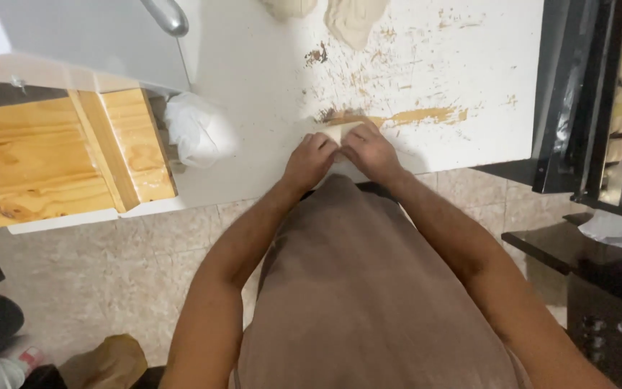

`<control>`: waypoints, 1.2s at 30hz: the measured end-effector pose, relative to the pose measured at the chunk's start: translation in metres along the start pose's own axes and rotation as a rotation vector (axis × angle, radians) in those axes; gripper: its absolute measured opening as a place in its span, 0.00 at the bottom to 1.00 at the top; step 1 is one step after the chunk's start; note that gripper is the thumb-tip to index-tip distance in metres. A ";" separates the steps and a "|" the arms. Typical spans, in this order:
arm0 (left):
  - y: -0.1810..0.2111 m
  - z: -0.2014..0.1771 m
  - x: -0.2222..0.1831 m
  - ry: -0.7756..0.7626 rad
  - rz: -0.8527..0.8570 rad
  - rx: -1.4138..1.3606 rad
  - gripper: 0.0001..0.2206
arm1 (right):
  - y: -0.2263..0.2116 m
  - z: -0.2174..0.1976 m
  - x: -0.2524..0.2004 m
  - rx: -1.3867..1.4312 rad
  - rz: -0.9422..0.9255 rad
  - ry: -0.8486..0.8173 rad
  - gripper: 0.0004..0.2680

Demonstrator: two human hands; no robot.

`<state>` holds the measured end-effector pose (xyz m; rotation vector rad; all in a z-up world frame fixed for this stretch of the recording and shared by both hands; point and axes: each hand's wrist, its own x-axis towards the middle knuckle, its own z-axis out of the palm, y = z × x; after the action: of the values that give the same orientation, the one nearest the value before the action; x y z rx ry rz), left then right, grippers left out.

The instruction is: Shaping pre-portioned dough into round balls by rolling them against a floured work surface using the palms of the hands.

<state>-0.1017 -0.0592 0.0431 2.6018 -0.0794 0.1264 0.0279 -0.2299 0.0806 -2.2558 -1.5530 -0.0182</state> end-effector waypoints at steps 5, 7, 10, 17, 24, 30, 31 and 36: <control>-0.019 0.036 0.009 0.001 -0.031 0.141 0.07 | 0.005 0.045 -0.002 -0.149 -0.057 0.090 0.05; -0.020 0.027 0.029 0.042 -0.085 0.150 0.08 | 0.009 0.052 0.013 -0.251 -0.028 0.156 0.04; -0.021 -0.002 0.059 -0.266 -0.487 -0.088 0.11 | 0.013 0.021 0.044 0.057 0.386 -0.370 0.06; -0.055 -0.046 0.018 -0.069 -0.810 -0.708 0.13 | 0.039 -0.036 0.028 0.576 0.741 -0.214 0.09; -0.007 -0.054 0.021 -0.038 -0.987 -0.748 0.20 | 0.023 -0.023 0.022 0.648 0.959 -0.299 0.12; 0.013 -0.041 0.027 0.013 -0.727 -0.736 0.14 | -0.006 -0.003 0.011 0.628 0.719 -0.214 0.08; 0.013 -0.036 0.030 0.014 -0.729 -0.738 0.14 | -0.011 0.003 0.014 0.627 0.718 -0.217 0.08; 0.011 -0.026 0.056 -0.228 -0.726 -0.573 0.19 | -0.020 0.056 0.011 0.031 0.223 -0.165 0.06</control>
<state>-0.0489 -0.0575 0.0768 1.9180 0.6451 -0.3961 0.0027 -0.1954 0.0378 -2.4449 -1.3592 0.2580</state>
